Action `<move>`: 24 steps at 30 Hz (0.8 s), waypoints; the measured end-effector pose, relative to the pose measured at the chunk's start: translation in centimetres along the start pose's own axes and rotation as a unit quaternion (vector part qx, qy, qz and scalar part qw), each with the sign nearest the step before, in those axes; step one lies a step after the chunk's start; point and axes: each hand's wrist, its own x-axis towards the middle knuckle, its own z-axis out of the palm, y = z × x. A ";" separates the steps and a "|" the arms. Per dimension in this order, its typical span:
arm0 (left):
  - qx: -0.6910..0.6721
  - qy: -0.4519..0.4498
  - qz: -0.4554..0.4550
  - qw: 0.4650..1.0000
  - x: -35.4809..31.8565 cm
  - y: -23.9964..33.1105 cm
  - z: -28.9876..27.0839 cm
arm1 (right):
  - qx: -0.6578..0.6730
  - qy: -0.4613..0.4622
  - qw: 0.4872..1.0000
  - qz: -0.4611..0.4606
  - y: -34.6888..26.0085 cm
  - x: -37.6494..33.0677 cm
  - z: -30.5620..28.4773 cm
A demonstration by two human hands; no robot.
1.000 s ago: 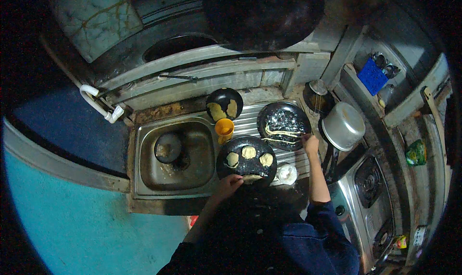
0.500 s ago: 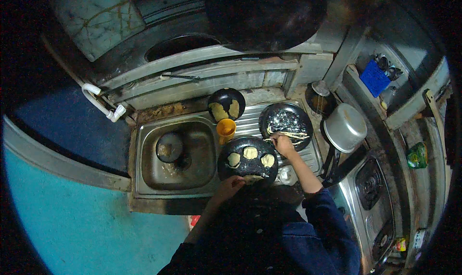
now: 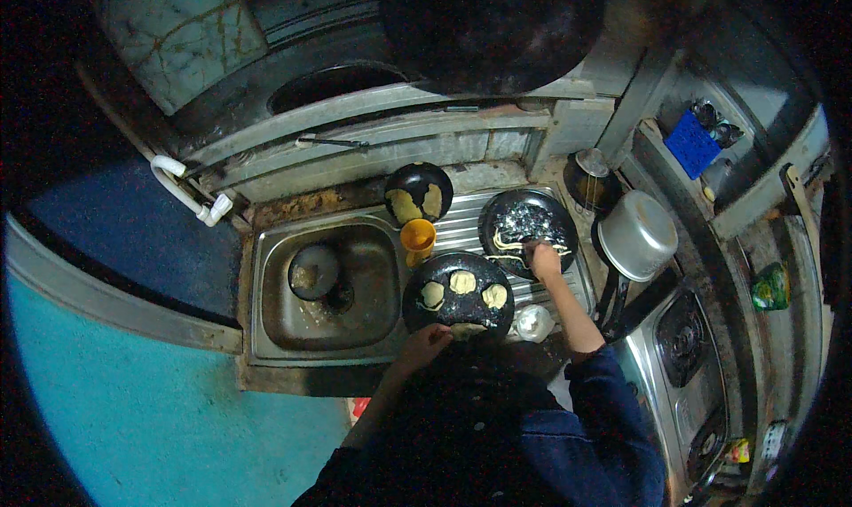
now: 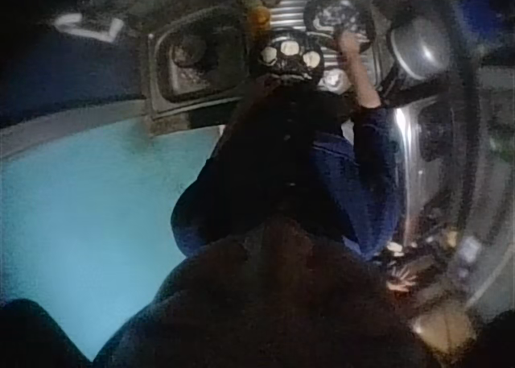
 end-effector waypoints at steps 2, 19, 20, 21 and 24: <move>0.007 -0.016 0.002 1.000 0.4 -1.7 0.2 | 0.059 0.043 0.990 -0.121 -0.3 -0.4 0.2; 0.228 0.172 0.086 0.954 1.1 -7.6 1.3 | -0.289 -0.162 0.893 -0.304 -9.1 2.2 -0.3; 0.238 0.161 0.076 0.955 1.0 -6.2 0.6 | -0.306 -0.164 0.885 -0.310 -8.6 2.6 0.3; 0.250 0.156 0.062 0.954 0.8 -5.5 0.0 | -0.322 -0.165 0.874 -0.323 -8.6 3.0 0.9; 0.201 0.129 0.050 0.970 0.4 -5.5 -1.1 | -0.183 -0.173 0.924 -0.289 -8.5 3.7 -0.5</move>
